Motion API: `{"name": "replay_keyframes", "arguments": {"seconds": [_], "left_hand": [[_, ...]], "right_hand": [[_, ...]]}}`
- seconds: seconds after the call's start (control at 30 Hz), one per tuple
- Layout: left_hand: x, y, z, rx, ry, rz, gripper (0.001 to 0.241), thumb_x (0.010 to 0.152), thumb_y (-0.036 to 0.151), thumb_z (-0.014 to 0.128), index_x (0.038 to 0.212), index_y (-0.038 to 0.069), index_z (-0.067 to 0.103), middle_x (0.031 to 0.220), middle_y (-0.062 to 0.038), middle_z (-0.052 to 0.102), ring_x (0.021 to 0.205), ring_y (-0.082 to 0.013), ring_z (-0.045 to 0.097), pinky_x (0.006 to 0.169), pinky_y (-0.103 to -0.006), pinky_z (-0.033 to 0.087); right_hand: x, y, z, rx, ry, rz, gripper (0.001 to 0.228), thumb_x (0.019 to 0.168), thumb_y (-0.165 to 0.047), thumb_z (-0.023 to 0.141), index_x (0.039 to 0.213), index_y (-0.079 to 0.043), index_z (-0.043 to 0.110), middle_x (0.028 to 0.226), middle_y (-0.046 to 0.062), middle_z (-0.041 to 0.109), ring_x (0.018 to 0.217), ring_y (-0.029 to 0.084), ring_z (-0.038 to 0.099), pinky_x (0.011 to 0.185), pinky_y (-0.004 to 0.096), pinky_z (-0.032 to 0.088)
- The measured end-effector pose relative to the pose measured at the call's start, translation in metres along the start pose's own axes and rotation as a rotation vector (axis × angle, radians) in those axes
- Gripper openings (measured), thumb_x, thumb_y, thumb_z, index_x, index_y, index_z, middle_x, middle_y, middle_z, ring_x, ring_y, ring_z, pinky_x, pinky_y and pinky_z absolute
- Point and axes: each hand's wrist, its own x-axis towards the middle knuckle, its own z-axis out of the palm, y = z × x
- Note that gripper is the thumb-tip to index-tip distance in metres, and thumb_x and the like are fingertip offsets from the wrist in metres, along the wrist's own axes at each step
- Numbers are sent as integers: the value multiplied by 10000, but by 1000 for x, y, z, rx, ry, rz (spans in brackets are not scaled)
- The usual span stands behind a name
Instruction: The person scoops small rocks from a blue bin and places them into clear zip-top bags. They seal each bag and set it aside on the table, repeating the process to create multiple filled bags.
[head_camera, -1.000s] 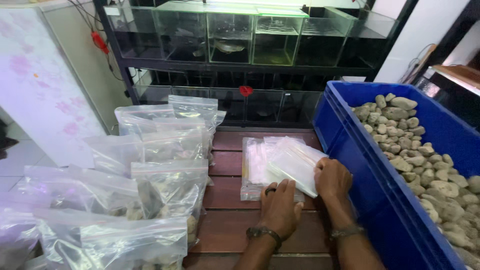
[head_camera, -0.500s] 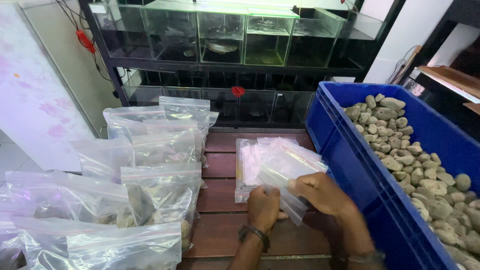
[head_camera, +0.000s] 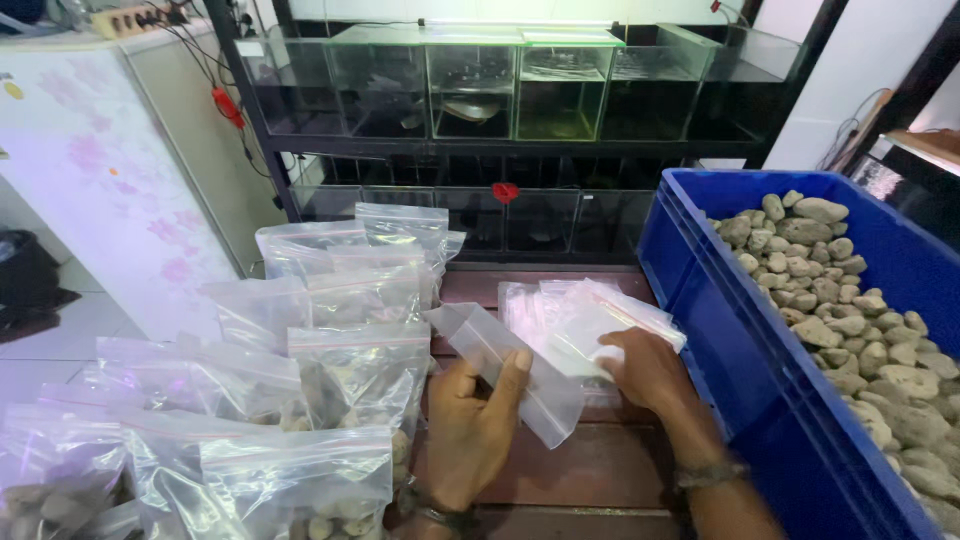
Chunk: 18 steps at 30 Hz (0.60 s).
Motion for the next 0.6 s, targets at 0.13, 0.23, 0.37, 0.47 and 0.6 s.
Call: {"name": "replay_keyframes", "arguments": {"seconds": [0.13,0.23,0.37,0.47,0.6], "left_hand": [[17,-39,5,211,-17,28,438,945,344,728,619,142,515,567,61,472,560,-87,437,539,-322,378],[20,-74,20,269,-87,-79,351,956,348,692,668,174,594,615,62,564,582,-90,477,570,-306,388],[18,-89,24,48,-219,-298,236,976,361,581,927,143,655,808,-12,672,661,-123,621,589,-256,544],[11,-96,23,-278,-239,-354,198,970,224,629,997,42,703,816,-79,700,649,-159,684,556,-261,633],[11,-96,29,-334,-162,-407,201,988,129,619,1062,-5,750,851,-122,756,643,-186,711,555,-266,627]], "right_hand": [[-47,-59,-40,374,433,-5,266,887,-276,689,1091,-136,785,1142,37,769,1032,216,705,884,370,552],[-82,-97,-45,766,323,-134,117,821,-176,815,922,-116,821,897,-11,814,806,85,688,750,231,537],[-97,-112,-46,835,-3,-92,266,787,-156,801,1048,-114,835,1019,0,853,904,90,771,826,219,596],[-96,-105,-30,878,52,-72,276,742,-176,865,1003,-93,830,981,26,853,864,109,774,752,230,611],[-93,-103,-11,964,135,-72,270,733,-98,871,1001,-77,844,954,50,871,876,118,798,807,223,649]]}}
